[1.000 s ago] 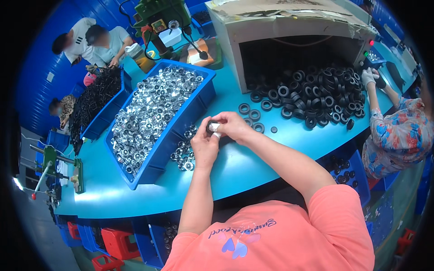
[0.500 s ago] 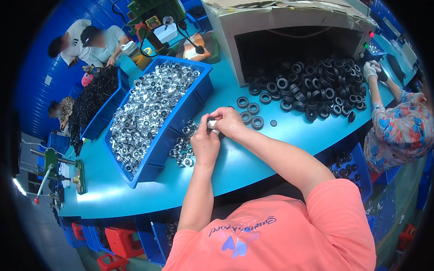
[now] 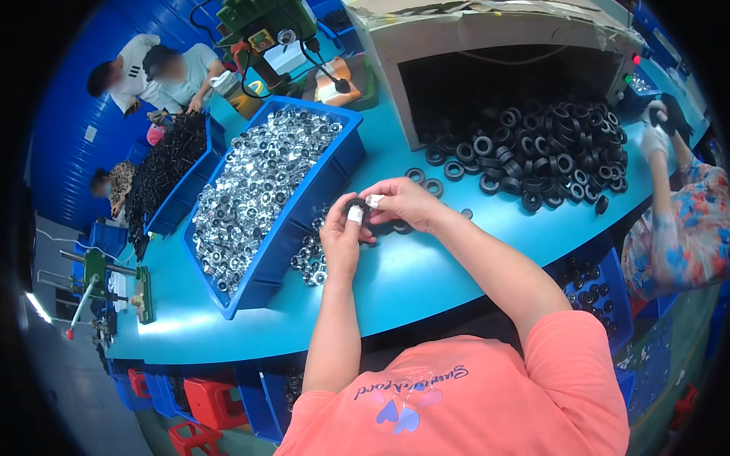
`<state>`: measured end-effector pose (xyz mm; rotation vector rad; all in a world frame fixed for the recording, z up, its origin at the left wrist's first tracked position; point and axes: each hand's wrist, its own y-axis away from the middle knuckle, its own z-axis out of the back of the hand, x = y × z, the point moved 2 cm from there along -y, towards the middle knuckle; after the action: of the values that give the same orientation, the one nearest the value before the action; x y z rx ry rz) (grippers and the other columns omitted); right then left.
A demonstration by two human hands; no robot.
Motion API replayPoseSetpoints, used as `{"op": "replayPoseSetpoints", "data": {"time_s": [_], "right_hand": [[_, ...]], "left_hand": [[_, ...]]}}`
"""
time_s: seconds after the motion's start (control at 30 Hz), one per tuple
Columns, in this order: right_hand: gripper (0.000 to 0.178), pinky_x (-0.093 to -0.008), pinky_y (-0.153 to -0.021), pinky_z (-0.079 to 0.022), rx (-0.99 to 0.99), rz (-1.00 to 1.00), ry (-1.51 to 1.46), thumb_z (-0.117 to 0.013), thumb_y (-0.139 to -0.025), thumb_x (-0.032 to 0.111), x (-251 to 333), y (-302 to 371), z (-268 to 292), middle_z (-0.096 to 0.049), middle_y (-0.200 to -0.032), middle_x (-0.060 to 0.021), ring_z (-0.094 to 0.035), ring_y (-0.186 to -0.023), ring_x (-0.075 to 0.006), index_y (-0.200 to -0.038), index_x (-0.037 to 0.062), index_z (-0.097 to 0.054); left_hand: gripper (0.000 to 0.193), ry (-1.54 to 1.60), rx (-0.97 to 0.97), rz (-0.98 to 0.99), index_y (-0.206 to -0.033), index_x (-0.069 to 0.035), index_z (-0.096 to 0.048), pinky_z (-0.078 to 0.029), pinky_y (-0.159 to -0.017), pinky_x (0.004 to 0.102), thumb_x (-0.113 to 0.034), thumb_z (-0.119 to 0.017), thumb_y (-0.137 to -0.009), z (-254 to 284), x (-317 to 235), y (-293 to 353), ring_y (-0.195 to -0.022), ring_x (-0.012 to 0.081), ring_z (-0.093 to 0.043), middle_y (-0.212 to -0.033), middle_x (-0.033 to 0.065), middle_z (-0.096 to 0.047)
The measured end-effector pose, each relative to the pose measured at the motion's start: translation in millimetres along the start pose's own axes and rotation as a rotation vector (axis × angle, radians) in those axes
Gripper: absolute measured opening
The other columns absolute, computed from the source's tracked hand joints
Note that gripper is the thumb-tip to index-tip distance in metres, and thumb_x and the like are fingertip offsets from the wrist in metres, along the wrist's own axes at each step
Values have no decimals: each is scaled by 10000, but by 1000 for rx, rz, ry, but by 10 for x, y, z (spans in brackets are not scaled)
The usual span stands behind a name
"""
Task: The person is manually assembling toy wheels by fitting small rubber tires onto plastic wheel hubs.
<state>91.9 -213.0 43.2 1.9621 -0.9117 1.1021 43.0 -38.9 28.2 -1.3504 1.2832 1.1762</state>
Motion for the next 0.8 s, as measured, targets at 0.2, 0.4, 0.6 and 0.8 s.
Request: {"op": "replayPoseSetpoints", "data": {"time_s": [0.2, 0.4, 0.6, 0.8], "right_hand": [[213, -264, -815, -618, -69, 158, 83, -661, -1000, 49, -154, -19, -75, -736, -1099, -86, -729, -923, -137, -1197, 2, -724], [207, -258, -773, -609, -179, 263, 290, -635, -992, 7, -197, 25, -123, -727, -1066, -77, -729, -879, -127, -1180, -7, -721], [245, -258, -759, -606, -176, 192, 224, -633, -990, 7, -195, 27, -132, -727, -1075, -76, -727, -871, -126, -1225, -12, -697], [307, -281, -818, -606, -113, 147, 63, -679, -966, 50, -130, 20, -44, -734, -1100, -85, -722, -919, -134, -1265, -19, -673]], "left_hand": [[266, -15, -47, -60, -1296, -34, -618, -559, -544, 227, -46, -627, -1030, 7, 46, -16, -743, 97, -669, -1068, 90, -720], [235, -30, -103, -66, -1252, -32, -649, -551, -545, 220, -19, -619, -1020, -25, 125, -38, -791, 110, -695, -1054, 84, -719], [323, -6, -65, -17, -1344, -25, -640, -563, -576, 234, -21, -609, -1023, 7, 107, -38, -831, 117, -693, -1073, 80, -712], [558, -61, 93, -64, -1509, -43, -527, -577, -668, 242, 22, -659, -970, -113, 8, 21, -965, 120, -680, -1200, 74, -685]]}}
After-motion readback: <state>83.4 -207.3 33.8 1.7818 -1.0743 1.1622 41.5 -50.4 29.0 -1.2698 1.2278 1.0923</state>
